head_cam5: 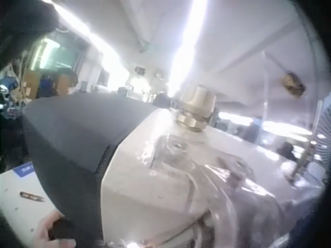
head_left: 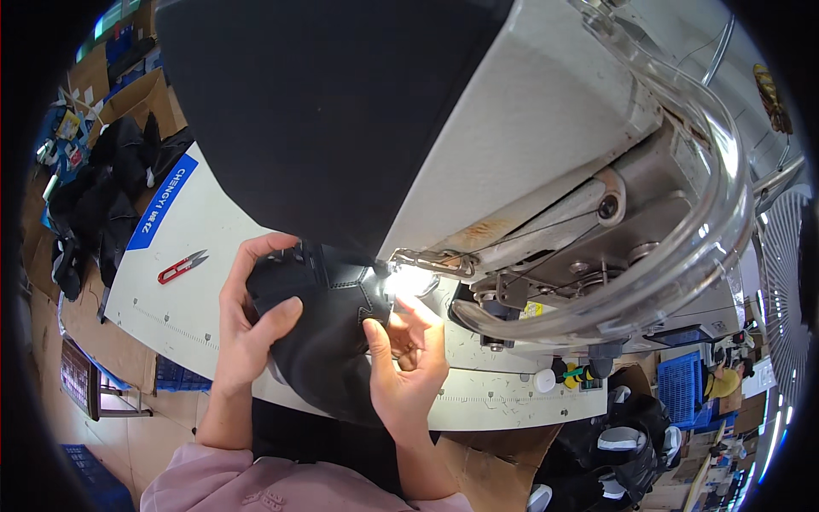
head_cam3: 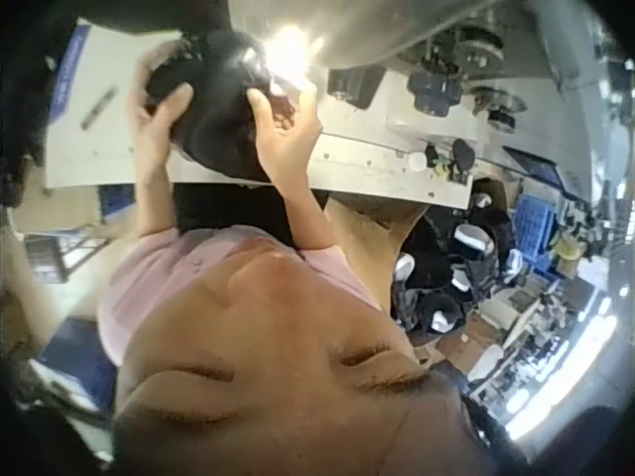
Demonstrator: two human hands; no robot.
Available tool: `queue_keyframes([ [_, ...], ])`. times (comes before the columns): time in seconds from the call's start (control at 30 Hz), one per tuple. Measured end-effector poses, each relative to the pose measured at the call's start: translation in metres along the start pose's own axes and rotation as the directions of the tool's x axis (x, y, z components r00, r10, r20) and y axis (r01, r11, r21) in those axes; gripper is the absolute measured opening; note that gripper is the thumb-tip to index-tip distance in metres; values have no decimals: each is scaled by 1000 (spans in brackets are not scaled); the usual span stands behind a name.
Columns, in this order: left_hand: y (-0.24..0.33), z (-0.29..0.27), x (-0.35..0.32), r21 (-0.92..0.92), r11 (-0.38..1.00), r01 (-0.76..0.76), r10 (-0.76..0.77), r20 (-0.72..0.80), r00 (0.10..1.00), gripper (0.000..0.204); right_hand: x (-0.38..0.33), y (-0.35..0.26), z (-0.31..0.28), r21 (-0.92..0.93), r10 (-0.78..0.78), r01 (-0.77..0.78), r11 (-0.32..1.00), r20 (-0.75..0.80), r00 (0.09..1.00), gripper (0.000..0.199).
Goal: The person stitches pieces of shoe material using a sewing machine and trims threads using thread snips.
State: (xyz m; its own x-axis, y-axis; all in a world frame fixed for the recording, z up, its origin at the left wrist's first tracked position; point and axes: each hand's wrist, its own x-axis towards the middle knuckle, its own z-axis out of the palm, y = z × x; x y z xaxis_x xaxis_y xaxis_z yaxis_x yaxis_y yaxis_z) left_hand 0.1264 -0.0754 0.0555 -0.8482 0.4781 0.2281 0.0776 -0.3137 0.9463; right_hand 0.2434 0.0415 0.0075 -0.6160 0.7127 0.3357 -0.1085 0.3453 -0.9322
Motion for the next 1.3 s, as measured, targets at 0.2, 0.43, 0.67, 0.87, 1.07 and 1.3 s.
queue_keyframes([
  [0.2,4,-10,16,25,999,45,-46,44,998,44,-3,3,12,-125,-82,72,989,-76,994,34],
  [0.43,4,-9,12,74,997,17,-21,51,999,44,5,2,8,-83,-120,112,990,-99,988,32],
  [0.67,1,-8,14,68,997,-26,22,65,998,44,7,7,7,-74,-103,96,993,-95,990,30],
  [0.87,2,-8,13,93,996,13,-19,70,997,44,6,-1,1,-64,-16,13,998,-37,999,29],
  [1.07,2,-9,15,98,995,2,-13,106,994,43,13,-7,2,68,-59,61,996,-35,998,26],
  [1.3,-6,-2,-8,72,997,30,-30,3,1000,36,18,-4,-9,105,-24,25,994,-10,1000,27],
])
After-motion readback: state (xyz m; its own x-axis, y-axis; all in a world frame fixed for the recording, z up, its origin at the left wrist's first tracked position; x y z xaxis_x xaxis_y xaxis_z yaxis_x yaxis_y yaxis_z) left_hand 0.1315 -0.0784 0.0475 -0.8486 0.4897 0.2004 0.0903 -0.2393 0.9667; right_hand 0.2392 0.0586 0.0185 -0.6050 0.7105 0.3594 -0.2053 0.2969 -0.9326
